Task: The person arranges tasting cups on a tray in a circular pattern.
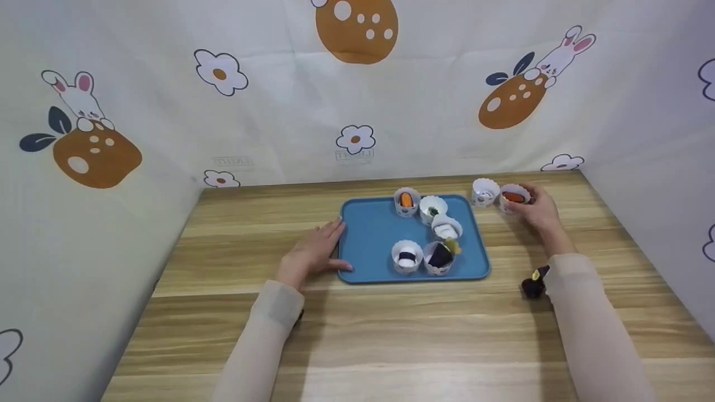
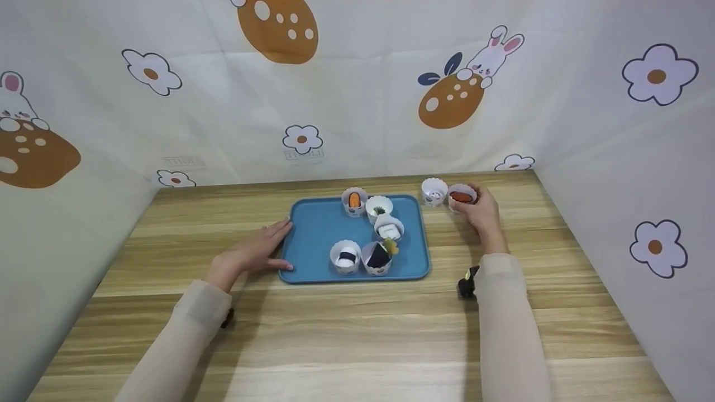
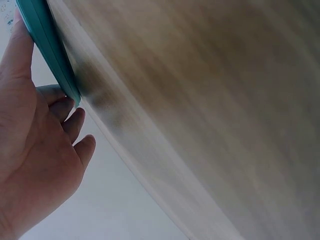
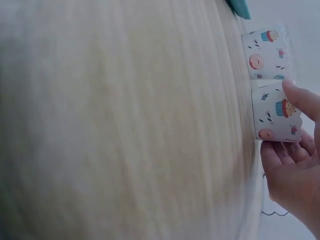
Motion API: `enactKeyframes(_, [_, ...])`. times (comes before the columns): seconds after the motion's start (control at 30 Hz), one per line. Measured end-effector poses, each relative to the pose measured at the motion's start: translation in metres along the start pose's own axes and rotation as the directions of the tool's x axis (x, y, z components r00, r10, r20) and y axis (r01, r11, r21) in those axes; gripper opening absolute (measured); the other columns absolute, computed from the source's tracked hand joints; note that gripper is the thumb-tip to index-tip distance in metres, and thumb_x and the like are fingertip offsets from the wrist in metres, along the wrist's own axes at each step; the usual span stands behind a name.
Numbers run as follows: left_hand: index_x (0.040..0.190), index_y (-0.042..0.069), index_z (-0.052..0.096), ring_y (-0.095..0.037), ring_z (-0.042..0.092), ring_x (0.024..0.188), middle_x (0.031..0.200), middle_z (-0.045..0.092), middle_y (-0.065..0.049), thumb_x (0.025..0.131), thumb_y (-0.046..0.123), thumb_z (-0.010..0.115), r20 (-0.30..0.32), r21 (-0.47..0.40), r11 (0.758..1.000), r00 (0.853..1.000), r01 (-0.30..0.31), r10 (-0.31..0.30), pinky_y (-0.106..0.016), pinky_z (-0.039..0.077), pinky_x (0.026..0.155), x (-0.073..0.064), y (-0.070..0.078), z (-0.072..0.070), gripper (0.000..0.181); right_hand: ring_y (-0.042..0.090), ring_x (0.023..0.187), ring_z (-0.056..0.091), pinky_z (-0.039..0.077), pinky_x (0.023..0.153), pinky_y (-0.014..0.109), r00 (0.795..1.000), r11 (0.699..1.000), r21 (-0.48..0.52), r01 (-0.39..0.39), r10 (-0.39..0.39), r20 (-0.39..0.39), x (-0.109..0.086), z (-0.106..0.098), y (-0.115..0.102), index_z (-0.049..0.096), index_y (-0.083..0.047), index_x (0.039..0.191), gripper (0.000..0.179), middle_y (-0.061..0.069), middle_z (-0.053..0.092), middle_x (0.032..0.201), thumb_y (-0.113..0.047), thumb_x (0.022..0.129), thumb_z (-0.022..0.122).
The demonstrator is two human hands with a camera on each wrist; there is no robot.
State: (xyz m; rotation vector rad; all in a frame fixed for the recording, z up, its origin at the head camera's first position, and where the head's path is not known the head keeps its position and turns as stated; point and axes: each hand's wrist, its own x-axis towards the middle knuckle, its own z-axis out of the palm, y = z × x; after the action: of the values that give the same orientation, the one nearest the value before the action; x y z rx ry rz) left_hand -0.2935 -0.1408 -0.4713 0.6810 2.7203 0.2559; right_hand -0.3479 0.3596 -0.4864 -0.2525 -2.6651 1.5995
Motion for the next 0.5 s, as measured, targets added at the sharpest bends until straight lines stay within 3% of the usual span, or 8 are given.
enactKeyframes(0.5, [0.16, 0.005, 0.014, -0.029, 0.009, 0.157, 0.169, 0.005, -0.013, 0.088, 0.058, 0.066, 0.001, -0.017, 1.0, 1.0, 0.0, 0.0, -0.049, 0.012, 0.128, -0.0008, 0.0006, -0.0007, 0.103, 0.041, 0.143, 0.034, 0.03, 0.121, 0.052, 0.999, 0.999, -0.03, -0.038, 0.037, -0.019, -0.0006, -0.0009, -0.0014, 0.028, 0.002, 0.154, 0.075, 0.028, 0.032, 0.158, -0.023, 0.096, 0.067])
